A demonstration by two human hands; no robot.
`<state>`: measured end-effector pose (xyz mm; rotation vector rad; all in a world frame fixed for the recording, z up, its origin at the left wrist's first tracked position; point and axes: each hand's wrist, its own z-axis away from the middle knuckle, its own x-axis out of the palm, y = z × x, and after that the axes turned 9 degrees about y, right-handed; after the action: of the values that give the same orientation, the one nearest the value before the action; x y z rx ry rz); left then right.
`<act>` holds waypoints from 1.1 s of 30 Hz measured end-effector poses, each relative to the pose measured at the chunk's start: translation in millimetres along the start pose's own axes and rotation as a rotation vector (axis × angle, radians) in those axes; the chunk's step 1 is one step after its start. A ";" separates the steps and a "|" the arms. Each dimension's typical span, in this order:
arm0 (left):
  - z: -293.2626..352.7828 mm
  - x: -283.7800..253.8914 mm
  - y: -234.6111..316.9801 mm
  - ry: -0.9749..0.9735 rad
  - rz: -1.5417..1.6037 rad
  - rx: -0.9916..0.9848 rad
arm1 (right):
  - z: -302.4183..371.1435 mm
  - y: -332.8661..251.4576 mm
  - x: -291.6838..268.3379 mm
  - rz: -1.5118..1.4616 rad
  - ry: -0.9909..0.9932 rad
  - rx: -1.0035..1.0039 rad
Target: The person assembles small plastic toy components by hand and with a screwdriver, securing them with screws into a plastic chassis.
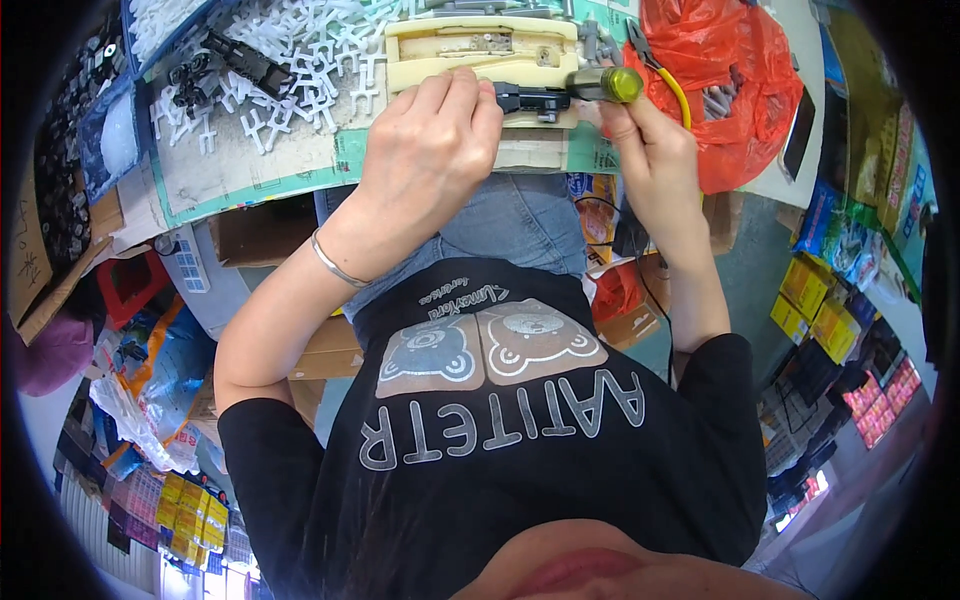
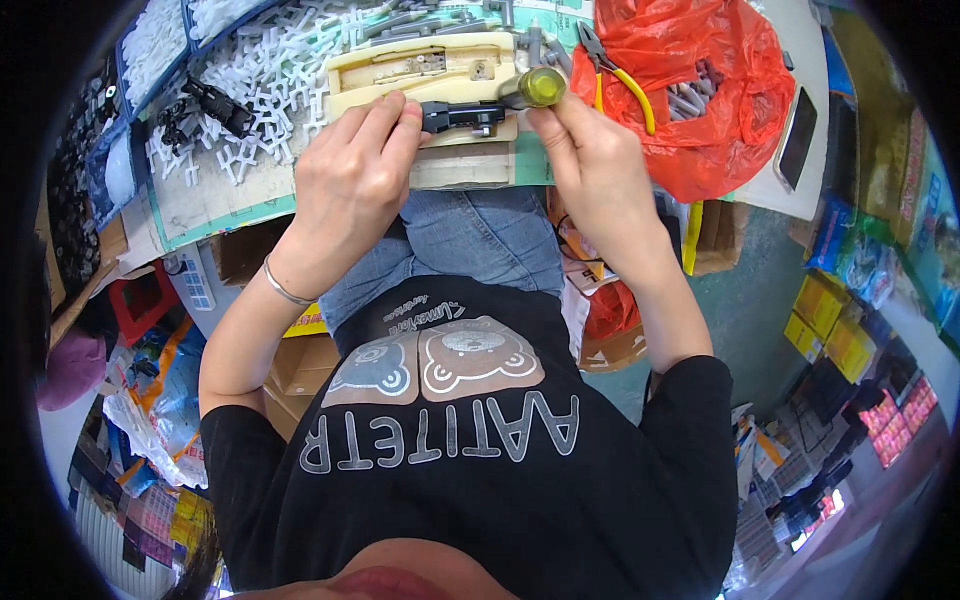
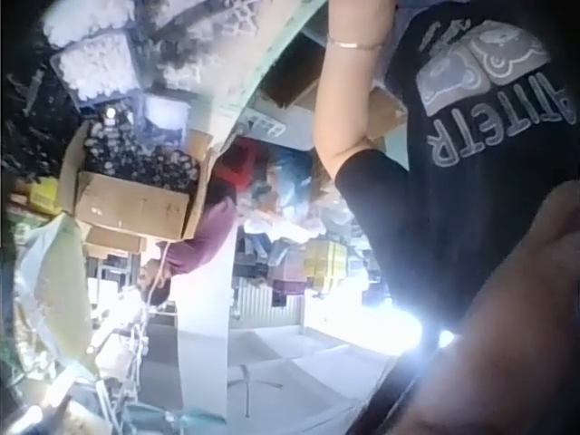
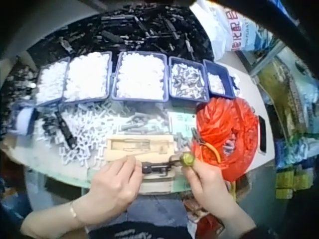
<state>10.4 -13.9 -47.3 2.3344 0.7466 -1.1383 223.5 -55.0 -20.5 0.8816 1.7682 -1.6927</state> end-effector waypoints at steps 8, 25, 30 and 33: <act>7.2 2.8 0.2 0.048 -0.026 0.025 | 8.5 -5.0 14.3 0.003 -0.050 -0.207; 11.8 -0.2 1.6 0.001 0.072 -0.163 | 1.3 -5.7 -4.1 0.008 -0.011 -0.017; 19.5 -12.9 28.6 0.055 0.066 -0.204 | -15.7 -45.2 -1.8 -0.228 0.160 -0.109; 37.7 1.1 45.1 0.060 0.077 -0.260 | -28.2 -39.0 31.0 -0.112 -0.040 -0.381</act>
<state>17.9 -70.0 -63.0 2.1658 0.7688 -0.8846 175.5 -24.0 -16.7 0.5849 2.0518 -1.3589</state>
